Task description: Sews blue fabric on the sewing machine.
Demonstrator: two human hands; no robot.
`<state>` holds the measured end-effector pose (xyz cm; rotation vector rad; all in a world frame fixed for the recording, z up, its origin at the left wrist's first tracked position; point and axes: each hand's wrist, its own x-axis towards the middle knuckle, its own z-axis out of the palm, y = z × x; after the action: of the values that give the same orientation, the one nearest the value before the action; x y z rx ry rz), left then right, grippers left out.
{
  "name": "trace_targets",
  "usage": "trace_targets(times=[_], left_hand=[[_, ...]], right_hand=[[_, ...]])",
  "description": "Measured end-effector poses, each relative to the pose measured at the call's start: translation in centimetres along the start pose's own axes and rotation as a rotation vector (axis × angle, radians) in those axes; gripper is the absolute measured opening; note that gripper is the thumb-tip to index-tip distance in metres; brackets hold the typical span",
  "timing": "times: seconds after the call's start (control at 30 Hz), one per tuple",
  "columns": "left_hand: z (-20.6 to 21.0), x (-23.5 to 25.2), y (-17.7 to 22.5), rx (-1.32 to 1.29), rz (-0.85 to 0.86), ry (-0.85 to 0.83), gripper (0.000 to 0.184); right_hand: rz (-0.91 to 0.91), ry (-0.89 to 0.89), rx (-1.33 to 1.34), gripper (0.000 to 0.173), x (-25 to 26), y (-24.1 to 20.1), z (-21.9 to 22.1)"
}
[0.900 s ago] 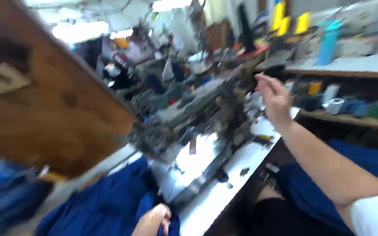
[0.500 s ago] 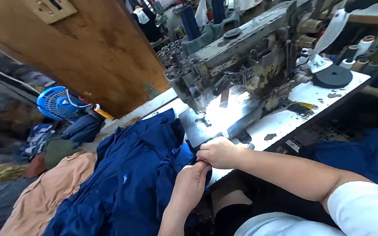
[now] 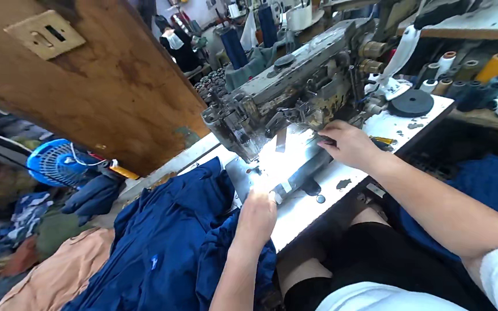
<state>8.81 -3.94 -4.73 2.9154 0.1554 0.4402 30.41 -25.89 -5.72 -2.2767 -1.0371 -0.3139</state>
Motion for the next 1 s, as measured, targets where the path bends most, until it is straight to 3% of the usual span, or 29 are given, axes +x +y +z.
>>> trace_targets(times=[0.1,0.2,0.3,0.47,0.6,0.67,0.8,0.9,1.0], left_hand=[[1.4,2.8,-2.8,0.224,-0.157,-0.052,0.048],[0.2,4.6,-4.0,0.276,-0.269,-0.205,0.052],[-0.4,6.5,-4.2,0.326,-0.339,-0.336,0.047],[0.7,9.2,-6.1,0.246,-0.405,-0.300,0.046],[1.5,9.9,-6.4,0.273,-0.353,-0.266,0.040],[1.8,9.7,-6.5,0.274,-0.345,-0.217,0.043],[2.0,9.7,-6.6,0.296,-0.376,-0.217,0.049],[1.8,9.5,-6.4,0.262,-0.387,-0.179,0.047],[1.8,9.5,-6.4,0.199,-0.377,-0.139,0.042]], right_hand=[[0.021,-0.120,-0.092,0.026,1.3,1.8,0.6],[-0.072,-0.005,-0.011,0.017,0.1,2.8,1.2],[-0.217,0.114,0.021,0.015,-4.7,4.3,1.7],[-0.364,0.156,-0.009,0.022,-12.4,8.1,4.6],[-0.349,0.273,0.076,0.028,-9.1,5.3,2.8],[-0.219,0.138,0.060,0.025,-4.9,2.3,1.6],[0.127,-0.403,-0.117,0.035,5.2,-3.2,1.2],[0.236,-0.508,-0.199,0.031,7.9,-5.5,1.5],[0.231,-0.528,-0.251,0.030,8.3,-5.6,1.2]])
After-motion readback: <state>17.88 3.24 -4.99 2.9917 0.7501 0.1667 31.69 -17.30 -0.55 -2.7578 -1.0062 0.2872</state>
